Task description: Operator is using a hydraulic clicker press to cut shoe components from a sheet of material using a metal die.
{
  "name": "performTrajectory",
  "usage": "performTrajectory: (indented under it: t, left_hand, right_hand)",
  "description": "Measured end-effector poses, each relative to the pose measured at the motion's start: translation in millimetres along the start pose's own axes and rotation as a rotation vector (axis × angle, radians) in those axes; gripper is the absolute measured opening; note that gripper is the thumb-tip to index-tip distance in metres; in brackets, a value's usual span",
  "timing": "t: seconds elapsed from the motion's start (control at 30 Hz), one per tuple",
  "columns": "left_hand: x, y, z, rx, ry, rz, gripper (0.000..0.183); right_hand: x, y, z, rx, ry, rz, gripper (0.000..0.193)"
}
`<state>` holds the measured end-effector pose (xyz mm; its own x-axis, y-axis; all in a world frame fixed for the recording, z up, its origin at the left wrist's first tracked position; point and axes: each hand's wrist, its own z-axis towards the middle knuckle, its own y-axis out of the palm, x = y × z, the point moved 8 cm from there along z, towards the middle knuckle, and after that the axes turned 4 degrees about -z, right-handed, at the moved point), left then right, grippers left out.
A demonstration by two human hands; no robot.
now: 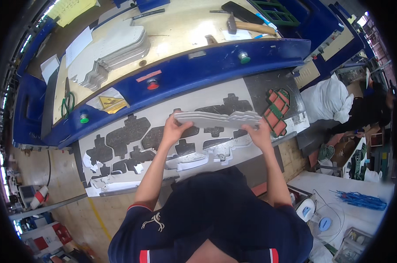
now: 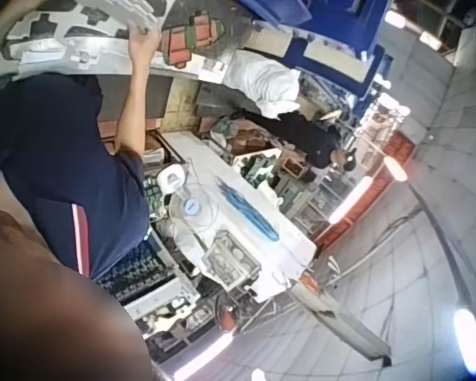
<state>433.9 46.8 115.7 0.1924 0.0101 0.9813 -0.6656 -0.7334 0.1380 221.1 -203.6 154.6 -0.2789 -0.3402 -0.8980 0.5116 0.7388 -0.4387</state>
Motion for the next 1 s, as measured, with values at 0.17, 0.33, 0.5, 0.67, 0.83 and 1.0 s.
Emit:
performTrajectory:
  t: [0.17, 0.33, 0.5, 0.67, 0.83, 1.0]
  left_hand:
    - [-6.4, 32.0, 31.2, 0.140, 0.108, 0.082, 0.052]
    - [-28.6, 51.0, 31.4, 0.092, 0.168, 0.431, 0.079]
    - [-11.8, 46.8, 17.4, 0.230, 0.092, 0.414, 0.085]
    - [32.1, 48.4, 9.5, 0.402, 0.312, 0.556, 0.037]
    - [-5.0, 43.4, 12.4, 0.283, 0.177, 0.662, 0.039]
    - [95.8, 19.4, -32.3, 0.348, 0.172, 0.662, 0.049]
  right_hand:
    - [73.6, -5.2, 30.3, 0.119, -0.073, -0.099, 0.053]
    - [84.2, 10.2, 31.8, 0.120, -0.137, -0.083, 0.055]
    - [75.0, 12.6, 29.0, 0.170, -0.224, -0.171, 0.041]
    - [86.8, 25.3, 43.1, 0.213, -0.201, -0.205, 0.042]
    - [104.5, 31.7, 55.2, 0.061, -0.215, -0.331, 0.020]
    - [-23.7, 12.4, 46.1, 0.125, -0.290, -0.183, 0.025]
